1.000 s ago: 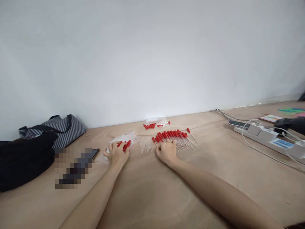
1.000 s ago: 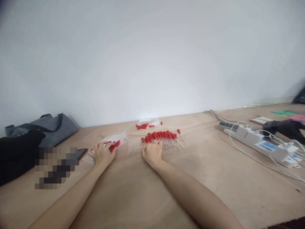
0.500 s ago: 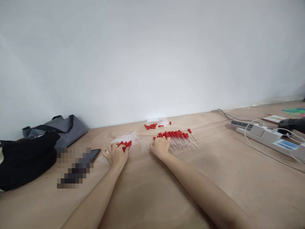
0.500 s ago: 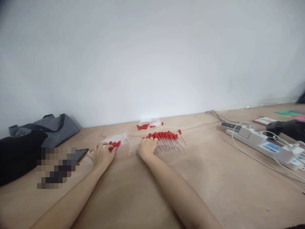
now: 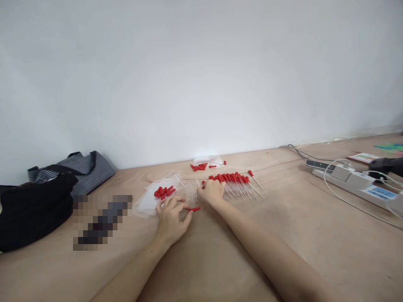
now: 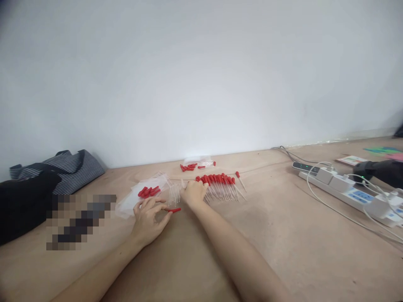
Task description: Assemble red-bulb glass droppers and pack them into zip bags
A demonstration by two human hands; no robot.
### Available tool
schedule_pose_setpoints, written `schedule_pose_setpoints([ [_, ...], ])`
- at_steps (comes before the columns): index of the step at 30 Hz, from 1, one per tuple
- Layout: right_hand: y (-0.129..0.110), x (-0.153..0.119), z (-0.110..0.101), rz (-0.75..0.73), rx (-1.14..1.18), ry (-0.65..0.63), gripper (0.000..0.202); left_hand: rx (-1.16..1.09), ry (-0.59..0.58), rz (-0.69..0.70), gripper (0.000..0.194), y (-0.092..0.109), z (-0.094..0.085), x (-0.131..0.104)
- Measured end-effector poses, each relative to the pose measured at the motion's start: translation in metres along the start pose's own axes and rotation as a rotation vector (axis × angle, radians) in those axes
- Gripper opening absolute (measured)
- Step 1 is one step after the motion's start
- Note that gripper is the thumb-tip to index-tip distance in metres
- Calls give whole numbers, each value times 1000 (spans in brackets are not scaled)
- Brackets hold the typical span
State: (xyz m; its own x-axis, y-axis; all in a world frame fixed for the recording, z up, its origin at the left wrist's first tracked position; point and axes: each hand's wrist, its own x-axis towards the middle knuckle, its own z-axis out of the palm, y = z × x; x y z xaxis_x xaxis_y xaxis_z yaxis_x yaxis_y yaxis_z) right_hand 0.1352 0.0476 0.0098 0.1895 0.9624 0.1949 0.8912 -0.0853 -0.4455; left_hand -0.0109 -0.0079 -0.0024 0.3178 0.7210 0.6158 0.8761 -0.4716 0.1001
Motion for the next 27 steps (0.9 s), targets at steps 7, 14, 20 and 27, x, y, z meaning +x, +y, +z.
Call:
schedule_pose_setpoints([
  [7,83,-41,-35,-543,105,37,16,-130,-158,54,5,15,0,-5],
  [14,124,-63,-40,-662,68,-19,15,-203,-257,103,25,17,6,-6],
  [20,117,-62,-38,-657,112,-47,22,-205,-291,121,16,17,11,-5],
  [27,110,-66,-26,-628,153,9,14,-223,-267,79,13,28,7,-6],
])
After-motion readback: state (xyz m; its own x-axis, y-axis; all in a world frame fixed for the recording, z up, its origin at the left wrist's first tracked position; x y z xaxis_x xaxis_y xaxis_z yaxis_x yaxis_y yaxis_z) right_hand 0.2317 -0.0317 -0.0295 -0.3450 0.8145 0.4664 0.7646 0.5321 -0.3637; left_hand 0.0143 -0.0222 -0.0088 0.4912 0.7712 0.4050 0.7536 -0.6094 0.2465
